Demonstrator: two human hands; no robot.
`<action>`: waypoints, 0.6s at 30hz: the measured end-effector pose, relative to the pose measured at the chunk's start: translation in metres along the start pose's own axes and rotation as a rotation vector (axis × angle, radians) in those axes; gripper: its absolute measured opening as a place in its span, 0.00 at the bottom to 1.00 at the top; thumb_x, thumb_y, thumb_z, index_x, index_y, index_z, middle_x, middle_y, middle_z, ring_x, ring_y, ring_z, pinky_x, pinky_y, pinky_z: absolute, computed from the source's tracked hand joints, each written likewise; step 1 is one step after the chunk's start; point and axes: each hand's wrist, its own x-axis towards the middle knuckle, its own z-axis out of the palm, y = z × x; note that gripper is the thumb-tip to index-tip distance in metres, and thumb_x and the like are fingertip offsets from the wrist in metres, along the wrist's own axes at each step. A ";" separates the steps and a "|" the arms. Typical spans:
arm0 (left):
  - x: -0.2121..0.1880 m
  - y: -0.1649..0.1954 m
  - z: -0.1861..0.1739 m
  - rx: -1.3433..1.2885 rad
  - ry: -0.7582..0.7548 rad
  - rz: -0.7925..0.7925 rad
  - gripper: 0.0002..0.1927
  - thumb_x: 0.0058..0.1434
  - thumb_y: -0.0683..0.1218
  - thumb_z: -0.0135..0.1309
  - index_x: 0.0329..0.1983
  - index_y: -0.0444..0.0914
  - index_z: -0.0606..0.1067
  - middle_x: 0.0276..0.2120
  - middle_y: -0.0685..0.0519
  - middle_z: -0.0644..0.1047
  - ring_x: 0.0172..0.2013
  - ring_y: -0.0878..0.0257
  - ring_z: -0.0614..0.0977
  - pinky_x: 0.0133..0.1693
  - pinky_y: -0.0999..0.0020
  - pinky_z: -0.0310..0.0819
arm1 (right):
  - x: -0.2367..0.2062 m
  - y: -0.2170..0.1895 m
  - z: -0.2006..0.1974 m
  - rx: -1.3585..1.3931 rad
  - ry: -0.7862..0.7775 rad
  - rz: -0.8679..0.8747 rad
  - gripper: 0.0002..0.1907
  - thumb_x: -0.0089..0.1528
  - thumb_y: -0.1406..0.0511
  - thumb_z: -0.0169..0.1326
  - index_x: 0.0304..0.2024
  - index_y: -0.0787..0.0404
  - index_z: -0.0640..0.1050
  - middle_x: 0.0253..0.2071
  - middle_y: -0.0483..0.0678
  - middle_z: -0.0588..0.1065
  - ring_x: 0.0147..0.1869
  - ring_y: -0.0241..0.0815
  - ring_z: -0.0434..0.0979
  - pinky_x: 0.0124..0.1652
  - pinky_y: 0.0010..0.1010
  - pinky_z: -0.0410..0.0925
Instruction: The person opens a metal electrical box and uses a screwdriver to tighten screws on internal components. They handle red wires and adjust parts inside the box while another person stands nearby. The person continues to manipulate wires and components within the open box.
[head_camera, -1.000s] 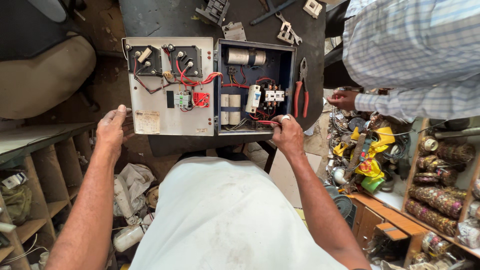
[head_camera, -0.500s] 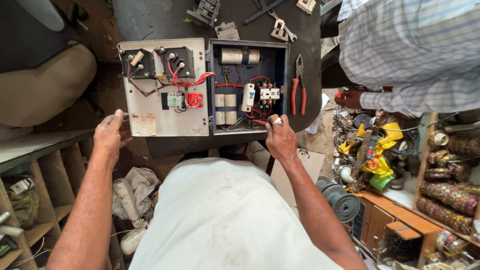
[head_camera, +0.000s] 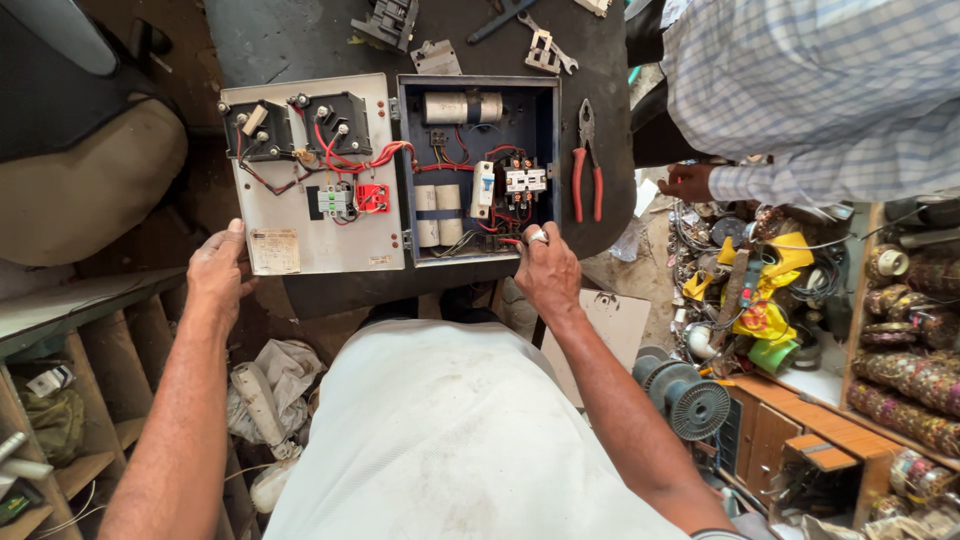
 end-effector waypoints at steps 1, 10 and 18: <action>0.000 0.001 0.000 0.002 0.004 -0.001 0.25 0.70 0.64 0.49 0.55 0.41 0.75 0.49 0.54 0.80 0.45 0.60 0.80 0.47 0.57 0.70 | 0.000 0.000 0.001 0.009 0.017 -0.009 0.08 0.66 0.65 0.56 0.37 0.62 0.72 0.38 0.53 0.69 0.39 0.55 0.77 0.38 0.47 0.72; -0.018 0.009 -0.013 0.004 0.036 0.135 0.20 0.70 0.53 0.53 0.57 0.36 0.77 0.44 0.52 0.81 0.39 0.64 0.81 0.38 0.67 0.74 | -0.002 -0.002 -0.002 0.078 0.061 -0.019 0.06 0.62 0.68 0.58 0.35 0.63 0.73 0.37 0.53 0.70 0.38 0.58 0.76 0.37 0.48 0.71; -0.118 0.070 -0.023 -0.208 -0.197 0.275 0.19 0.59 0.41 0.63 0.53 0.28 0.76 0.45 0.44 0.83 0.46 0.59 0.84 0.56 0.63 0.79 | 0.001 -0.011 -0.005 0.126 0.073 -0.006 0.05 0.59 0.70 0.58 0.34 0.63 0.74 0.35 0.54 0.71 0.37 0.61 0.76 0.38 0.50 0.70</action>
